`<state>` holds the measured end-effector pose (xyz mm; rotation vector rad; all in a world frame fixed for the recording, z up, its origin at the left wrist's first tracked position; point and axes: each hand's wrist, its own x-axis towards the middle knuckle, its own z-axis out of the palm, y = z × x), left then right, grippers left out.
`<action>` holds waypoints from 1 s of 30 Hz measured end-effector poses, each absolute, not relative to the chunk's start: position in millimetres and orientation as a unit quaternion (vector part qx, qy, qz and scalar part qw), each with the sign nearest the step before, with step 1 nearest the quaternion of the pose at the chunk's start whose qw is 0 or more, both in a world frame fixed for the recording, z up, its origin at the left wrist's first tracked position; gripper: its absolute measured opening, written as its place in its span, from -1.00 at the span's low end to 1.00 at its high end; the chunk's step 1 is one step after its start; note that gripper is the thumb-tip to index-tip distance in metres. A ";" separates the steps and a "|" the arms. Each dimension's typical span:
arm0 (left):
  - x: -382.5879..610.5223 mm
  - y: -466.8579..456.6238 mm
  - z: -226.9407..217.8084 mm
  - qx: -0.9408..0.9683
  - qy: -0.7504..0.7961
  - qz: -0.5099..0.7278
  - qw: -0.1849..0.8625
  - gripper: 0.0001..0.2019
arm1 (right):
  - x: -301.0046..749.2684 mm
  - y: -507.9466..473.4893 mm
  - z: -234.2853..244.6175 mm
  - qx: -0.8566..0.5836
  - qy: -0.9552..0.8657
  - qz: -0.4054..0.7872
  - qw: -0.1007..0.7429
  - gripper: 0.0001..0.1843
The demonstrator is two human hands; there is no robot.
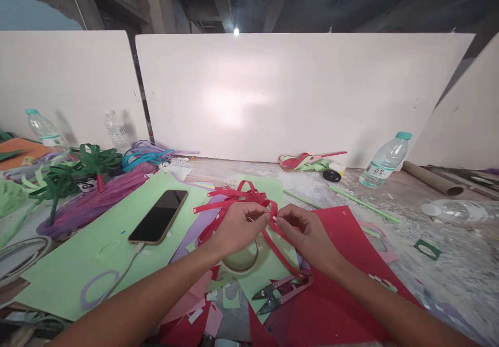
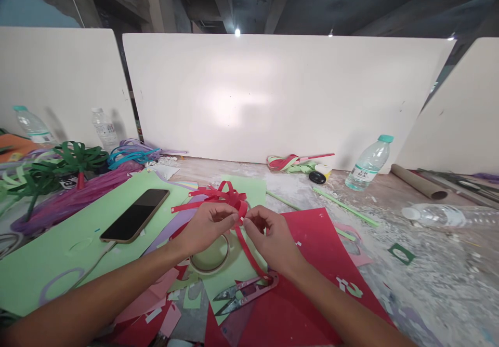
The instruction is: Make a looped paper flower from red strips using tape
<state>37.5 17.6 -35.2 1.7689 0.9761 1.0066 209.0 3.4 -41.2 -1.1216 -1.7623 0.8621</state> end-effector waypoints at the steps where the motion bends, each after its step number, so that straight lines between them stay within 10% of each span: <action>1: 37.5 17.3 -34.6 0.708 0.390 0.403 0.428 -0.80 | 209.4 3.4 -40.1 -0.450 -0.715 0.337 0.417 -0.80; 30: 36.8 19.0 -38.1 0.711 0.396 0.392 0.429 -0.79 | 208.5 -0.7 -34.8 -0.462 -0.750 0.279 0.382 -0.83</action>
